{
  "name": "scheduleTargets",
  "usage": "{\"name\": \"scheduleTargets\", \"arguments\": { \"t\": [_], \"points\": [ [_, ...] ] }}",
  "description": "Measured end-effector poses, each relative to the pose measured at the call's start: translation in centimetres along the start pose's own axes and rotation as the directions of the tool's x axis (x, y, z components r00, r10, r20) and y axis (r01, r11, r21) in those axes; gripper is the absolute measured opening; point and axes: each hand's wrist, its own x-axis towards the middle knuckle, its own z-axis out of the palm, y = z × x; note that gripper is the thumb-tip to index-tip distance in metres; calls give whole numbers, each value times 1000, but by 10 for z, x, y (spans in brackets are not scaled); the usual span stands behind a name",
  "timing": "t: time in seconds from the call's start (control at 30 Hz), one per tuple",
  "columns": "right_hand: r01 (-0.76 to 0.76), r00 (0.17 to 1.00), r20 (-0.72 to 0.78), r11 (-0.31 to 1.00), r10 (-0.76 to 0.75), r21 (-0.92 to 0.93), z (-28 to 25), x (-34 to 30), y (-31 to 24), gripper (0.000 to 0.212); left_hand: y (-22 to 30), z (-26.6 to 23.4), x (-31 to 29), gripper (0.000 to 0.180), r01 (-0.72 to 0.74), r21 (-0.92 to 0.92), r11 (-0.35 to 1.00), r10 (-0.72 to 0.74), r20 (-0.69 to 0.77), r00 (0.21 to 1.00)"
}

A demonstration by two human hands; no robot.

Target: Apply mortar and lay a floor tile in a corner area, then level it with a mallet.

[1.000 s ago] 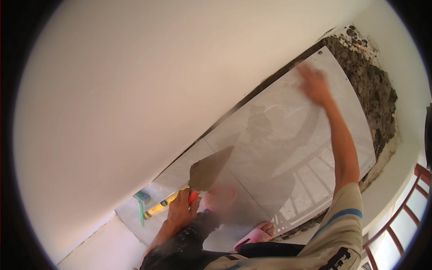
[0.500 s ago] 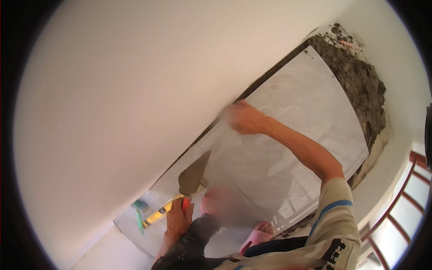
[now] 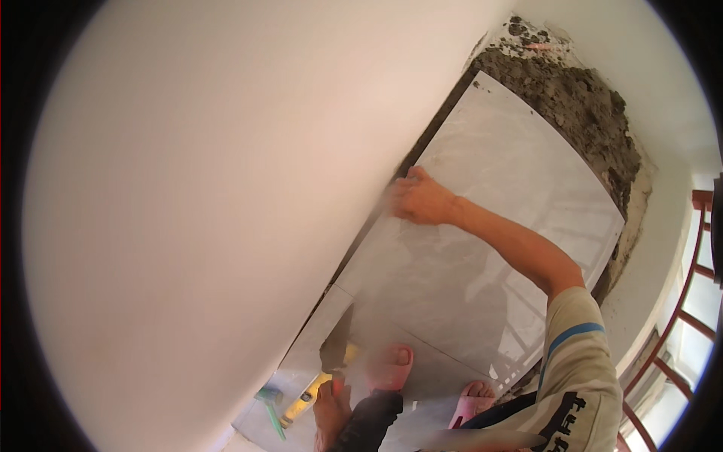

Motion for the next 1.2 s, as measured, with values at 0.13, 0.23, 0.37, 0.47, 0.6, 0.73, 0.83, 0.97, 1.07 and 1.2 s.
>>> {"name": "scheduleTargets", "arguments": {
  "t": [0.13,0.23,0.37,0.47,0.6,0.73,0.83,0.97,1.07,1.2],
  "points": [
    [9,999,34,986,-3,-169,-15,-7,46,26,-7,-2,0,35,70,50,996,-72,27,997],
    [-334,937,-101,773,334,-539,-46,-35,138,42,0,-4,0,35,69,55,996,-71,37,997],
    [-925,340,-759,53,556,-376,-115,-74,180,44,18,-9,6,34,91,14,996,-92,44,995],
    [-712,684,-421,672,595,-205,-90,-73,163,42,18,-13,16,34,59,-26,998,-59,9,998],
    [-24,976,-216,996,5,-87,-7,-19,33,41,15,-19,20,33,119,-3,993,-119,21,993],
    [-149,988,30,982,153,-118,-9,-8,46,38,12,-16,17,34,167,1,986,-166,77,983],
    [-454,869,-388,807,308,-377,-43,-56,133,37,13,-13,8,34,157,-23,987,-156,37,987],
    [-681,732,-364,632,576,-369,-61,-70,144,35,1,-6,-4,32,163,-2,987,-163,-55,985],
    [-317,924,-311,903,225,-290,7,-45,61,31,1,-9,-6,31,228,-86,970,-232,-31,972],
    [-296,898,-378,944,224,-145,30,-9,-14,22,-6,2,0,34,87,-32,996,-88,-55,995]
  ]
}}
